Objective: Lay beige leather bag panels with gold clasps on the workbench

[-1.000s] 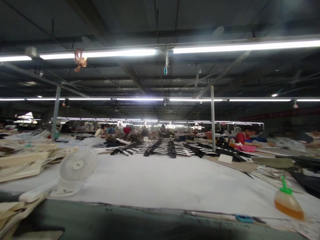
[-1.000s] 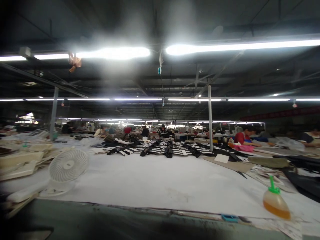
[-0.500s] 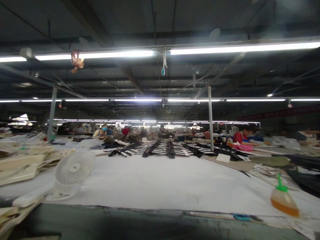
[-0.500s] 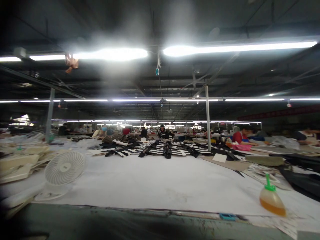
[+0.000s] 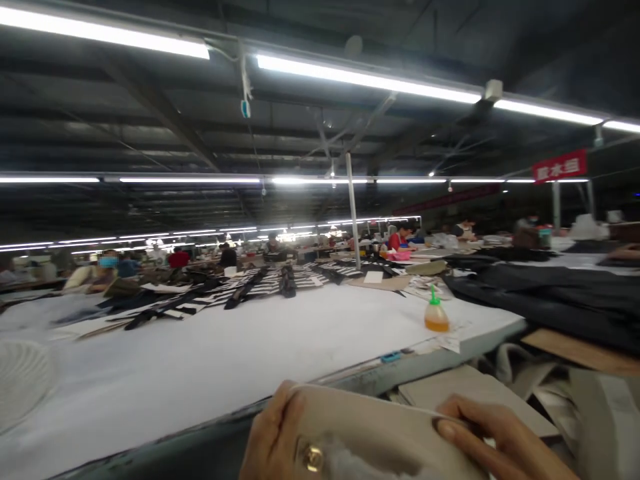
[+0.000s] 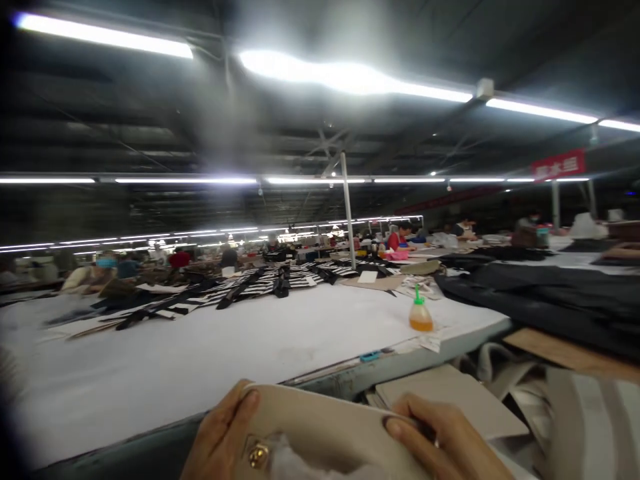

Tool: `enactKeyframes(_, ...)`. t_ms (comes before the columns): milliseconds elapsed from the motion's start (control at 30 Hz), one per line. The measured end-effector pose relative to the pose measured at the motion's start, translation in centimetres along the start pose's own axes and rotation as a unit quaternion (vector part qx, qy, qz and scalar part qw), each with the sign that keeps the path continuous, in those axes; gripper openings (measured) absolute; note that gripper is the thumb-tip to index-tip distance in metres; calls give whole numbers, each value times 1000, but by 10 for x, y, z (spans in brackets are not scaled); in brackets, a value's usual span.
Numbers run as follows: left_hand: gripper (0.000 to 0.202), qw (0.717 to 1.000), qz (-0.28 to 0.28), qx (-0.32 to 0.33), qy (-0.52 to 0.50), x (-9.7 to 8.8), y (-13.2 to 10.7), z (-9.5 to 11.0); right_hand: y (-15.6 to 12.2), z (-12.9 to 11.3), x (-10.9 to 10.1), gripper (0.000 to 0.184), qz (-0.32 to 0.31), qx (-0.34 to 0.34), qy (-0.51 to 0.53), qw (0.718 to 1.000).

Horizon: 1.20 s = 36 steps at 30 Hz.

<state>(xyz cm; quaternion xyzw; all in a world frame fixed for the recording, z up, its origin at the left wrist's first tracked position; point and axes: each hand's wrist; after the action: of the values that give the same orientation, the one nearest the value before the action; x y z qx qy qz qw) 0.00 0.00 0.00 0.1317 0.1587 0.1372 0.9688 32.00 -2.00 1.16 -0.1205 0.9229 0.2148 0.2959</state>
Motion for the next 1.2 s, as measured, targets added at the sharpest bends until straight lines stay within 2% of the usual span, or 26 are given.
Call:
enactKeyframes(100,49,1000,16,-20,-4,-2,12,-13,4,3,-7,56,45,6,103,994)
enactKeyframes(200,54,999,33,20,-9,-6,17,-30,8,4,-5,59,67,16,148,987)
enactKeyframes(267,62,999,-4,35,13,-8,23,-43,10,4,-4,63,74,21,179,981)
enactKeyframes(333,67,998,-47,19,47,-8,30,-57,12,4,-4,70,77,24,210,974)
enactKeyframes(433,72,998,-20,47,33,-3,36,-66,13,4,-7,77,75,19,234,969)
enactKeyframes(467,73,999,-4,50,17,-2,36,-65,12,3,-8,76,73,12,232,970)
enactKeyframes(567,54,999,2,-35,-3,-1,31,-49,8,-1,-9,65,78,-16,199,977)
enactKeyframes(633,45,998,-1,-65,-8,-3,26,-34,4,-5,-9,53,89,-29,166,982)
enactKeyframes(767,43,994,2,-102,-32,-6,20,-14,-3,-16,-5,45,104,-41,112,987)
enactKeyframes(867,41,994,-1,-103,-32,-4,19,-12,-1,-17,-2,53,120,-19,119,985)
enactKeyframes(1000,45,994,-24,-103,-2,2,25,-12,7,-7,2,58,115,33,172,978)
enactKeyframes(1100,46,994,-31,-98,30,4,33,-14,12,1,0,55,96,29,187,977)
enactKeyframes(1200,45,996,-41,-67,49,1,36,-22,7,2,-6,56,49,12,175,983)
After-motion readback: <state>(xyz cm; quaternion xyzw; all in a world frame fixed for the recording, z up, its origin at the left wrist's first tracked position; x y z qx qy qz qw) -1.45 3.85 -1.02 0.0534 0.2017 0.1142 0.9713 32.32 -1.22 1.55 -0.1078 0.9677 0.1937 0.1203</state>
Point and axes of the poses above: each hand's wrist, its own y-axis towards the middle knuckle, its own x-axis out of the palm, z = x × y, and after that the axes turned 9 degrees about -x, right-handed
